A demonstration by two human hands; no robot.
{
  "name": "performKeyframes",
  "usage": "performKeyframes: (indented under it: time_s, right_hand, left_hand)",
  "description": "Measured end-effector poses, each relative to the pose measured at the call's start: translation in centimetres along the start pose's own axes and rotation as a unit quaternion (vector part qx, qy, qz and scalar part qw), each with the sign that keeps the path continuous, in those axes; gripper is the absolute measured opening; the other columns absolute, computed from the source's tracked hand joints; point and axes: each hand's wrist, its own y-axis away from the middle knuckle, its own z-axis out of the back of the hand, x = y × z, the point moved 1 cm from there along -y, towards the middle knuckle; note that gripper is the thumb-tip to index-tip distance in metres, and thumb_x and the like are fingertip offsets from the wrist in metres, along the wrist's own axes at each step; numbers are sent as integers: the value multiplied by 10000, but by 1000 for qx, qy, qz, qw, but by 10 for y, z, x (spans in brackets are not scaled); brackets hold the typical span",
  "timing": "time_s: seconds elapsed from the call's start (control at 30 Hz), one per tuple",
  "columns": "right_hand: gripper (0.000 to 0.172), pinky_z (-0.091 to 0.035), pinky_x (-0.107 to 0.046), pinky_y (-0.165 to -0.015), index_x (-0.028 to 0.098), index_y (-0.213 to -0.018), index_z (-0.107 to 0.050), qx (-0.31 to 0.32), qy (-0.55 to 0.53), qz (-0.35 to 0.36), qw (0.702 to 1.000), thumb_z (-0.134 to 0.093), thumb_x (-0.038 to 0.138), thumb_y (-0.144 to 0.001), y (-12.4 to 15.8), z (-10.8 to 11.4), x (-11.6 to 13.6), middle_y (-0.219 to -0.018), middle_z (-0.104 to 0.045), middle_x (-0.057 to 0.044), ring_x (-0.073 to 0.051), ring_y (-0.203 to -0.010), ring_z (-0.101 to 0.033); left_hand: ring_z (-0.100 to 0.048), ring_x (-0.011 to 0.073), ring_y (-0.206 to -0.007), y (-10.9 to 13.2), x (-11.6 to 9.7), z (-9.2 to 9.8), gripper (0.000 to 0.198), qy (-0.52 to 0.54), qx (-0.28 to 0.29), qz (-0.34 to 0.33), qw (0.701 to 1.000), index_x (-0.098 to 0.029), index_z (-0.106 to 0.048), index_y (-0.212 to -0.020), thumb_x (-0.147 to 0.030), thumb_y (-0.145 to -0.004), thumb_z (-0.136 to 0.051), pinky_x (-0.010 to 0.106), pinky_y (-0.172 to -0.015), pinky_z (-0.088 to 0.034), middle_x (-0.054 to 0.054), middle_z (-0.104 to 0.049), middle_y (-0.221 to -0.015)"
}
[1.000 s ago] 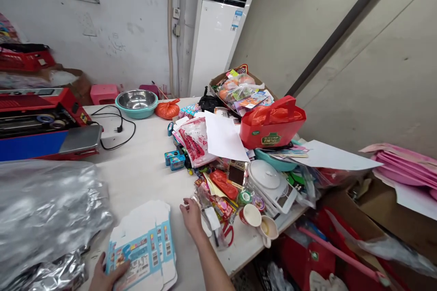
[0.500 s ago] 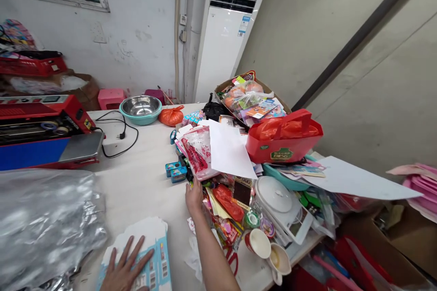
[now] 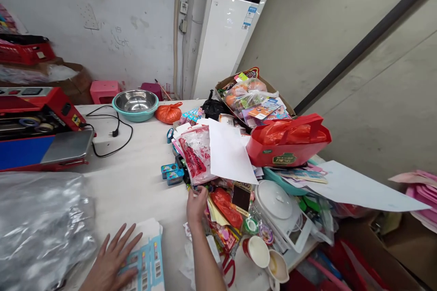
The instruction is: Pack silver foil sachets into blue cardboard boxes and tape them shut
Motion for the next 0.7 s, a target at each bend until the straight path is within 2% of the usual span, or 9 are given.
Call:
performKeyframes:
  time_s: [0.1, 0.13, 0.2, 0.23, 0.3, 0.37, 0.43, 0.53, 0.7]
  right_hand:
    - [439, -284, -505, -1070, 187, -1253, -567, -12, 49, 76, 996, -580, 222, -816, -14, 11, 7, -1371, -475, -171, -330, -1300, -383]
    - [496, -221, -539, -1094, 239, -1302, -536, -12, 89, 109, 990, -577, 174, -811, -20, 12, 10, -1440, -411, -139, -340, -1358, -297]
    - [613, -183, -584, -1092, 303, -1379, -451, -2, 191, 170, 967, -563, 116, -806, -35, 12, 13, -1500, -337, -108, -355, -1396, -216]
    - [648, -197, -592, -1083, 302, -1399, -425, 12, 237, 193, 952, -576, 118, -796, -43, 10, 14, -1502, -335, -111, -365, -1394, -220]
    - [688, -250, -581, -1070, 262, -1400, -432, 46, 283, 217, 933, -634, 150, -751, -56, 8, 13, -1468, -392, -127, -384, -1359, -286]
    - [687, -309, -551, -1055, 225, -1374, -473, 68, 286, 228, 928, -654, 156, -716, -64, 8, 9, -1403, -482, -118, -386, -1306, -368]
    - [672, -346, -524, -1047, 215, -1361, -492, 68, 284, 235, 927, -624, 118, -709, -69, 9, 4, -1362, -533, -90, -376, -1275, -410]
    - [646, -386, -485, -1039, 205, -1345, -508, 57, 280, 250, 925, -562, 64, -717, -75, 14, -5, -1365, -537, -62, -345, -1256, -447]
    - [525, -481, -397, -941, 138, -1253, -577, 41, 234, 296, 925, -517, 53, -738, -87, 28, -7, -1255, -622, -86, -283, -1127, -577]
  left_hand:
    - [-442, 282, -1305, -48, 8, 18, 426, 32, -61, -4, 998, -348, -543, -1308, -451, -899, -482, 503, -1039, -419, 12, -528, -1380]
    - [-487, 261, -1265, -71, 8, 28, 395, 54, -77, -2, 996, -313, -593, -1253, -455, -906, -469, 456, -1026, -444, 21, -582, -1321]
    - [-547, 226, -1190, -123, 3, 55, 388, 99, -90, 13, 991, -262, -616, -1209, -451, -924, -433, 396, -1006, -462, 41, -629, -1249]
    - [-562, 212, -1161, -151, -1, 68, 394, 115, -80, 23, 990, -248, -609, -1210, -446, -933, -412, 374, -998, -463, 45, -634, -1236]
    - [-555, 211, -1159, -207, -9, 90, 414, 109, -14, 54, 992, -223, -592, -1231, -434, -939, -386, 356, -991, -451, 55, -624, -1246]
    - [-560, 240, -1150, -255, -15, 101, 388, 94, 22, 75, 993, -197, -614, -1202, -374, -930, -401, 376, -956, -461, 80, -637, -1219]
    - [-595, 254, -1086, -294, -19, 100, 322, 80, 52, 88, 992, -174, -670, -1083, -310, -914, -430, 391, -893, -485, 105, -677, -1113]
    - [-636, 218, -943, -336, -21, 82, 250, 64, 103, 102, 987, -139, -678, -897, -306, -908, -493, 388, -817, -511, 95, -693, -943]
    - [-627, 197, -939, -374, -23, 58, 285, 54, 146, 119, 981, -119, -632, -1009, -368, -905, -541, 398, -823, -518, 87, -658, -1015]
